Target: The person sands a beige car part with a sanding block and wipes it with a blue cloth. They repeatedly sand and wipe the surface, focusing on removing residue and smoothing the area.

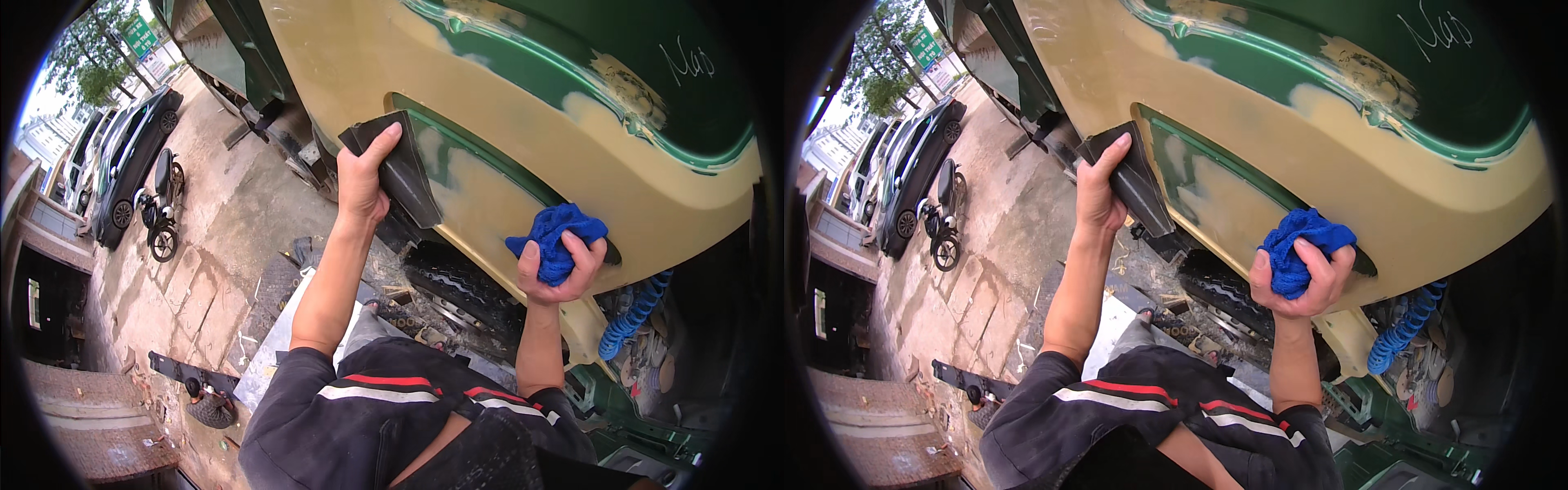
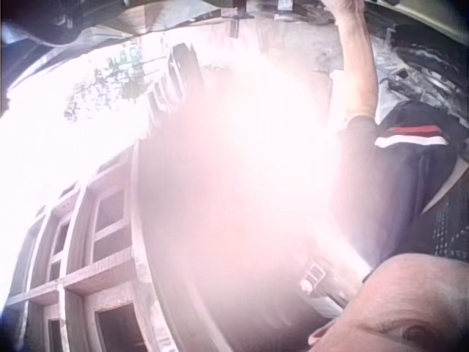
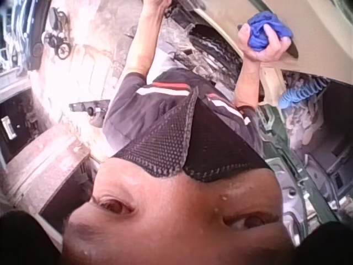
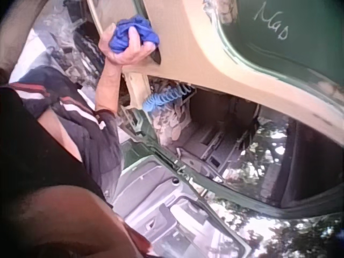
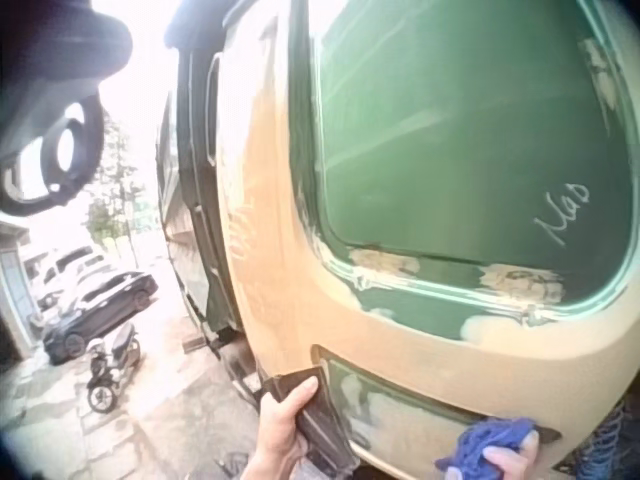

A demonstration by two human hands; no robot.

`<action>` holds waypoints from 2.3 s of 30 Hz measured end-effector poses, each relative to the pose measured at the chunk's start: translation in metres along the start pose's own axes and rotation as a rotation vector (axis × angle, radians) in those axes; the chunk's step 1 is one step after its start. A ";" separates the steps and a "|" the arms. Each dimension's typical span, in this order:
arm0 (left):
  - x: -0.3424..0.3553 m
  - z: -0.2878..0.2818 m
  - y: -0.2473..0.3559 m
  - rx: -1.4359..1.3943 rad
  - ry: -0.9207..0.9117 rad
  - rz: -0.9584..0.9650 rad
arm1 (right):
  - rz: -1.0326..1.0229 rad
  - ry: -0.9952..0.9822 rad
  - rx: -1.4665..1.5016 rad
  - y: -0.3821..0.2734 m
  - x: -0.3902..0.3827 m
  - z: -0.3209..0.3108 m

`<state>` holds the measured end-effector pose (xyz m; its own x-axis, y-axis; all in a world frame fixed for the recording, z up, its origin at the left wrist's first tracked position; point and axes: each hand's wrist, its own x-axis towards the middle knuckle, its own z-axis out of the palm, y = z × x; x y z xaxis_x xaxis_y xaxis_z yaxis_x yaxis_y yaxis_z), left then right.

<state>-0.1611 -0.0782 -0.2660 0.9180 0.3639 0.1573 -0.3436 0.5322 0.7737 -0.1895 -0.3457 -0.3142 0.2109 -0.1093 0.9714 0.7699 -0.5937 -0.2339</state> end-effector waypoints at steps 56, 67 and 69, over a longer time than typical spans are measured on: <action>0.246 -0.054 0.079 0.356 -0.238 1.252 | -0.151 -0.614 -0.685 -0.085 0.141 0.207; 0.260 -0.063 0.077 0.400 -0.287 1.472 | -0.276 -0.889 -0.777 -0.075 0.165 0.169; 0.258 -0.059 0.075 0.382 -0.304 1.473 | -0.334 -0.878 -0.700 -0.063 0.168 0.163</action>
<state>0.0384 0.1011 -0.2038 -0.1538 0.1835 0.9709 -0.9216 -0.3811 -0.0740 -0.1044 -0.1973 -0.1429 0.6147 0.5609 0.5545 0.4242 -0.8278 0.3671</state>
